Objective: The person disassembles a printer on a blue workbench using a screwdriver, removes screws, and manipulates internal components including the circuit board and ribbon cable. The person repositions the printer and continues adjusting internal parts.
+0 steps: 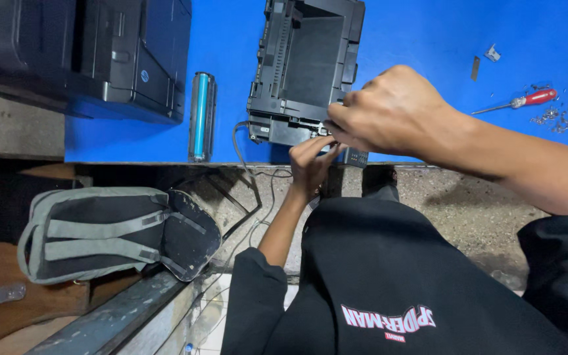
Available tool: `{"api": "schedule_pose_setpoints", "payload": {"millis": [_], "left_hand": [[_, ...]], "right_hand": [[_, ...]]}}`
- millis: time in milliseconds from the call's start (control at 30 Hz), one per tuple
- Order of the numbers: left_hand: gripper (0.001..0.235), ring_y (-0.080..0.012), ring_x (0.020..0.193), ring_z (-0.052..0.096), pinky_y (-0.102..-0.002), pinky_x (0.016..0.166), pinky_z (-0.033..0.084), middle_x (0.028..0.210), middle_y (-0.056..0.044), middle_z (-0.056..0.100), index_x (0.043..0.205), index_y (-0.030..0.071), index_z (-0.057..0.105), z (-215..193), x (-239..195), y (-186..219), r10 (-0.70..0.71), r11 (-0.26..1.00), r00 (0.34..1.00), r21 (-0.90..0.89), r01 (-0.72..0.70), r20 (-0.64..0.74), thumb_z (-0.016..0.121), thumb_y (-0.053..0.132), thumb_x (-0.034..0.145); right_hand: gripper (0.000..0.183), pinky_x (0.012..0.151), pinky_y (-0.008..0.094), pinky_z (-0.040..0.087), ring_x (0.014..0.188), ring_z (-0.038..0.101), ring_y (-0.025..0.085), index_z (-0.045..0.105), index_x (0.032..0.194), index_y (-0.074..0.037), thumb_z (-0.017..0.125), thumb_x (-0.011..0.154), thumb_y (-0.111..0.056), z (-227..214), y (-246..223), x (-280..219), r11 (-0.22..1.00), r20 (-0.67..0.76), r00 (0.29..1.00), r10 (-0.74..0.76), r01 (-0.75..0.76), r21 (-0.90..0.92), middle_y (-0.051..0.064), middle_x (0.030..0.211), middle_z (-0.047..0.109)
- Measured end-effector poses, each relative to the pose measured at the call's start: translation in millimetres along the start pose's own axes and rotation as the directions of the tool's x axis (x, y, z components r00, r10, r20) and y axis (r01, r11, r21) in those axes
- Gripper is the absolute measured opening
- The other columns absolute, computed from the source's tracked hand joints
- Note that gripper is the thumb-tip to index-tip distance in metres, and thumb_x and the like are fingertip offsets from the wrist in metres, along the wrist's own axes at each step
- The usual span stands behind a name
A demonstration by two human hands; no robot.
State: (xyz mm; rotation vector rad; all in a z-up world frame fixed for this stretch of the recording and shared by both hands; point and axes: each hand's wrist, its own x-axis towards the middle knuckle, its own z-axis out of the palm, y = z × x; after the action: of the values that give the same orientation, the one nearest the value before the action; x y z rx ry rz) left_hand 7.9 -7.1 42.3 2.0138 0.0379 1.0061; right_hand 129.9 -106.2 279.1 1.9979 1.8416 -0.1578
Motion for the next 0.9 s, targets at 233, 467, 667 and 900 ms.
{"api": "schedule_pose_setpoints", "payload": {"millis": [233, 467, 667, 900], "left_hand": [[0.022, -0.0326, 0.096, 0.077, -0.037, 0.082, 0.061, 0.107, -0.016, 0.075, 0.118, 0.002, 0.070, -0.2, -5.1, -4.5, -0.036, 0.998, 0.998, 0.046, 0.034, 0.056, 0.068, -0.001, 0.096], [0.035, -0.0300, 0.086, 0.076, -0.036, 0.077, 0.059, 0.094, -0.015, 0.074, 0.108, 0.001, 0.067, 6.8, 5.5, 7.2, 0.015, 0.996, 0.993, -0.087, -0.026, -0.120, 0.086, 0.008, 0.079], [0.019, -0.0314, 0.060, 0.063, -0.036, 0.055, 0.042, 0.078, -0.017, 0.071, 0.098, -0.002, 0.071, 13.1, 0.2, -16.4, -0.020, 0.999, 0.998, -0.036, 0.019, -0.055, 0.083, 0.001, 0.084], [0.016, -0.0352, 0.068, 0.064, -0.046, 0.065, 0.046, 0.079, -0.015, 0.066, 0.098, 0.000, 0.065, 17.3, -15.4, -42.4, 0.201, 0.950, 0.973, 0.266, -0.166, -0.111, 0.073, 0.008, 0.087]], "right_hand": [[0.015, 0.049, 0.042, 0.055, 0.073, 0.074, 0.029, 0.066, 0.088, -0.007, 0.062, 0.087, -0.021, 4.6, 20.5, -7.4, 0.947, -0.431, 0.861, -0.270, 0.319, 0.046, 0.013, 0.093, 0.069], [0.021, 0.051, 0.045, 0.058, 0.066, 0.074, 0.033, 0.070, 0.099, -0.008, 0.066, 0.085, -0.024, 14.8, 7.0, 10.2, 0.984, -0.333, 0.936, -0.112, 0.150, 0.093, 0.018, 0.087, 0.072], [0.016, 0.064, 0.046, 0.058, 0.081, 0.073, 0.033, 0.073, 0.090, -0.009, 0.064, 0.087, -0.021, 10.5, 5.2, 15.4, 0.939, -0.219, 0.915, -0.338, 0.344, -0.015, 0.016, 0.097, 0.075], [0.025, 0.041, 0.040, 0.053, 0.064, 0.073, 0.032, 0.077, 0.087, -0.021, 0.065, 0.065, -0.020, 19.7, 12.7, 17.0, 0.852, -0.659, 0.590, -0.467, 0.500, -0.155, 0.019, 0.105, 0.077]]}}
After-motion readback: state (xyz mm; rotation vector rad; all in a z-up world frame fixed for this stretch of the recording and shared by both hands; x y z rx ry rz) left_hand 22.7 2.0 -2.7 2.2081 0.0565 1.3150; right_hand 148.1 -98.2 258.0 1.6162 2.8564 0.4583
